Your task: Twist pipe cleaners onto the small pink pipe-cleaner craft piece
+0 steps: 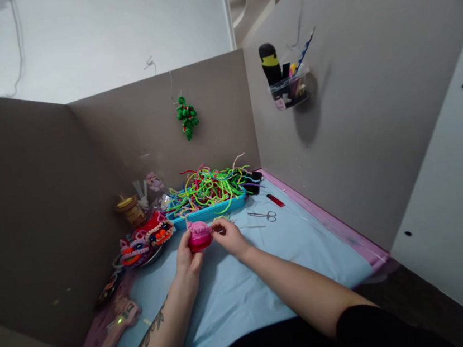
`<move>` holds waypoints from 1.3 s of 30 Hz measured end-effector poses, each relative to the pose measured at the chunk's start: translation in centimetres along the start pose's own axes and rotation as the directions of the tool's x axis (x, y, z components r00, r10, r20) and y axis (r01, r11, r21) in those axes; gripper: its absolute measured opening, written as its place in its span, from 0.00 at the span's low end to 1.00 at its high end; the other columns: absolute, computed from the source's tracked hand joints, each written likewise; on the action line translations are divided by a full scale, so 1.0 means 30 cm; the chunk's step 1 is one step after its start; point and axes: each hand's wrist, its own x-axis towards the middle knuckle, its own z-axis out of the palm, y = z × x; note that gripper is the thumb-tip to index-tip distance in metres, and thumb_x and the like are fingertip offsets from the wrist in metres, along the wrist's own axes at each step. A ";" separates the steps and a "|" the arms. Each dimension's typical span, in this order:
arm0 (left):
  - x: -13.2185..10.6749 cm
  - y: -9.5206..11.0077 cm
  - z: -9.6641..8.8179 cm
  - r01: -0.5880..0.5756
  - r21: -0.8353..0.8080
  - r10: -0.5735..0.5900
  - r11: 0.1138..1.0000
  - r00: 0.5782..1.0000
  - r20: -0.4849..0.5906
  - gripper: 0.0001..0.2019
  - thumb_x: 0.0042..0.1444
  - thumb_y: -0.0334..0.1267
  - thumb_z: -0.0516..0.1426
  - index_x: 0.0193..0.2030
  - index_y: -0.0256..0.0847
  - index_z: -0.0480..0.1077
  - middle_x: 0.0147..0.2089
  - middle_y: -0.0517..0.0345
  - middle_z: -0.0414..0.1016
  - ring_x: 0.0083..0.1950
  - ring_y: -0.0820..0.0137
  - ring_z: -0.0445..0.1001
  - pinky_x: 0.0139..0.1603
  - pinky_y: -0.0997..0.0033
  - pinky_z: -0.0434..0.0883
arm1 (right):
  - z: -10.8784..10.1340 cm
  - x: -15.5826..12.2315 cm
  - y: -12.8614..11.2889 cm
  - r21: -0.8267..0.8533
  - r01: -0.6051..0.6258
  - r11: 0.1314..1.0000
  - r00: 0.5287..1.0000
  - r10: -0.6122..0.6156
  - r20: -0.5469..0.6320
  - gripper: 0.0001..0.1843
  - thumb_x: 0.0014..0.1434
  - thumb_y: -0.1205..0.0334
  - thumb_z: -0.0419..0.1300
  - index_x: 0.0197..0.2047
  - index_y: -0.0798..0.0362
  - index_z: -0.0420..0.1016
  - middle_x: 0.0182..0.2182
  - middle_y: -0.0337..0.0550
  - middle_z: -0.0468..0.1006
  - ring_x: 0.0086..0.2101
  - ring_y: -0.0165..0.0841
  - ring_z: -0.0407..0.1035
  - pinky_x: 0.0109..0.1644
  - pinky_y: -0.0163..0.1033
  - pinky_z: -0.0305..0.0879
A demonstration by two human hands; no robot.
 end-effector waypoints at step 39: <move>-0.083 -0.054 0.002 -0.020 0.172 -0.039 0.985 0.941 0.335 0.24 0.42 0.32 0.64 0.48 0.38 0.67 0.46 0.50 0.73 0.43 0.66 0.74 0.41 0.69 0.71 | -0.080 0.040 0.057 0.748 -0.457 0.481 0.869 0.420 0.261 0.14 0.47 0.69 0.66 0.38 0.52 0.70 0.31 0.36 0.78 0.29 0.28 0.73 0.34 0.34 0.70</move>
